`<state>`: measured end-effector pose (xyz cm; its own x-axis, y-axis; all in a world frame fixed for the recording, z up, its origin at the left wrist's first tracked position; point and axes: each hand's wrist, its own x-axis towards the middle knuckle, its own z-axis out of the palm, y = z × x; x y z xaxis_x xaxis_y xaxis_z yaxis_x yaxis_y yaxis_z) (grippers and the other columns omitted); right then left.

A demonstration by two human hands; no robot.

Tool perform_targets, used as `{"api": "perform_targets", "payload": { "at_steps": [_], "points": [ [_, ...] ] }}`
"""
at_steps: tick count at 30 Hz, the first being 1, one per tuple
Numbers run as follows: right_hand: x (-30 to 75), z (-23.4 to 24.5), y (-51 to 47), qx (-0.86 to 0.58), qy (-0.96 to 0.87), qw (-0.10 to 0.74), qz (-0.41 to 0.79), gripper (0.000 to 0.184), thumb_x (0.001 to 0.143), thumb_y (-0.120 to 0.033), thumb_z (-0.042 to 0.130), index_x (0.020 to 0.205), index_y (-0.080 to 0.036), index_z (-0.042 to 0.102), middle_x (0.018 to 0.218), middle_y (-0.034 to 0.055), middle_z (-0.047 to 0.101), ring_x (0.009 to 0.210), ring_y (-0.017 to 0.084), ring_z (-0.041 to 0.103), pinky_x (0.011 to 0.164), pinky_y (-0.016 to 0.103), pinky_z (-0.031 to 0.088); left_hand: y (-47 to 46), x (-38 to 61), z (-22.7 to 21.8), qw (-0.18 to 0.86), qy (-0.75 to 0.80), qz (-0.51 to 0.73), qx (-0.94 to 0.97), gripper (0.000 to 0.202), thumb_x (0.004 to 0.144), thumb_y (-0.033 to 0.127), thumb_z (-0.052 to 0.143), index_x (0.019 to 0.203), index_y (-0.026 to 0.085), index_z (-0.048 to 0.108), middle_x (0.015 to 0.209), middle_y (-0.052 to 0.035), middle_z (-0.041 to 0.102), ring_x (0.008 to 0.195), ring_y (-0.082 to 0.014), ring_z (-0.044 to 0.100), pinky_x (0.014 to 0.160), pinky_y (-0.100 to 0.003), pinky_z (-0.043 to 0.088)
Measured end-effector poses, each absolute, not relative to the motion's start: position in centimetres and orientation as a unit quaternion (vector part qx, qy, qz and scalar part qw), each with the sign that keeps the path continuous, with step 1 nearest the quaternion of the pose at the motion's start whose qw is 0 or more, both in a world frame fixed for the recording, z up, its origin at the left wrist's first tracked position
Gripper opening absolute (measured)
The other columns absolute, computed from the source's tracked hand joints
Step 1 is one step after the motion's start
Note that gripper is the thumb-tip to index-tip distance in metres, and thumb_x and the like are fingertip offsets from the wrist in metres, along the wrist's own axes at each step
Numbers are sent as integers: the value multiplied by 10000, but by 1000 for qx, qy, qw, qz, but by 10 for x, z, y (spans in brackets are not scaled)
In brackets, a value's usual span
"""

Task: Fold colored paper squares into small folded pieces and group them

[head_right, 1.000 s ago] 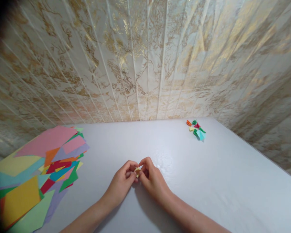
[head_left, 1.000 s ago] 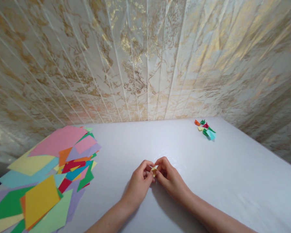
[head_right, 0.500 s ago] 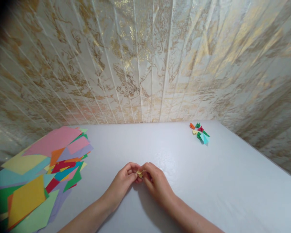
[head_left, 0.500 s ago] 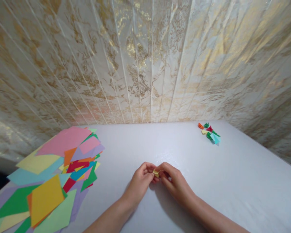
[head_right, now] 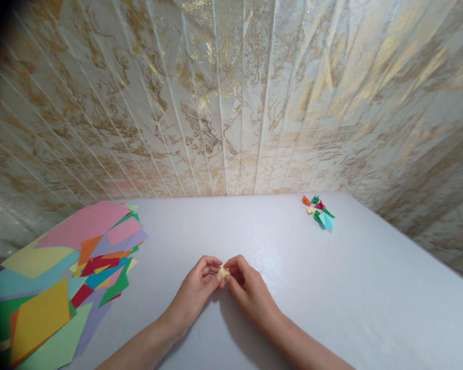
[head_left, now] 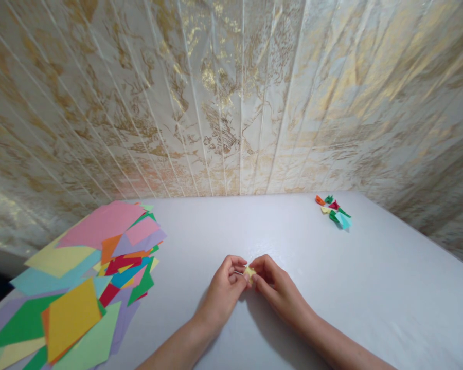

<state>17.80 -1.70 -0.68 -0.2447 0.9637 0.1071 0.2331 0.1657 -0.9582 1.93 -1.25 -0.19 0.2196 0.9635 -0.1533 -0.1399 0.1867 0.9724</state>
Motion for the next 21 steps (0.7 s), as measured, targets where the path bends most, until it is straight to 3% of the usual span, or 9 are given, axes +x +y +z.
{"api": "perform_targets", "payload": {
  "at_steps": [2,8,21],
  "points": [
    [179,-11,-16,-469,-623,409,473,141,901,-289,546,1014,-206,529,788,-5,624,680,148,586,632,265,443,-12,21,-4,619,444,444,472,264,765,327,704,921,192,539,852,1,622,725,-130,615,712,-260,473],
    [180,-10,-14,-508,-630,367,458,209,907,-378,566,808,-197,533,675,-22,584,608,129,513,564,244,373,-11,18,-4,572,468,409,535,201,826,372,631,832,179,575,794,-6,626,746,-157,602,714,-272,464],
    [178,-2,-17,-499,-649,362,446,158,896,-312,542,792,-193,533,682,-31,531,639,132,484,600,250,370,-11,13,3,463,482,410,621,135,847,260,586,734,187,592,784,-9,606,778,-169,584,732,-267,448]
  ]
}}
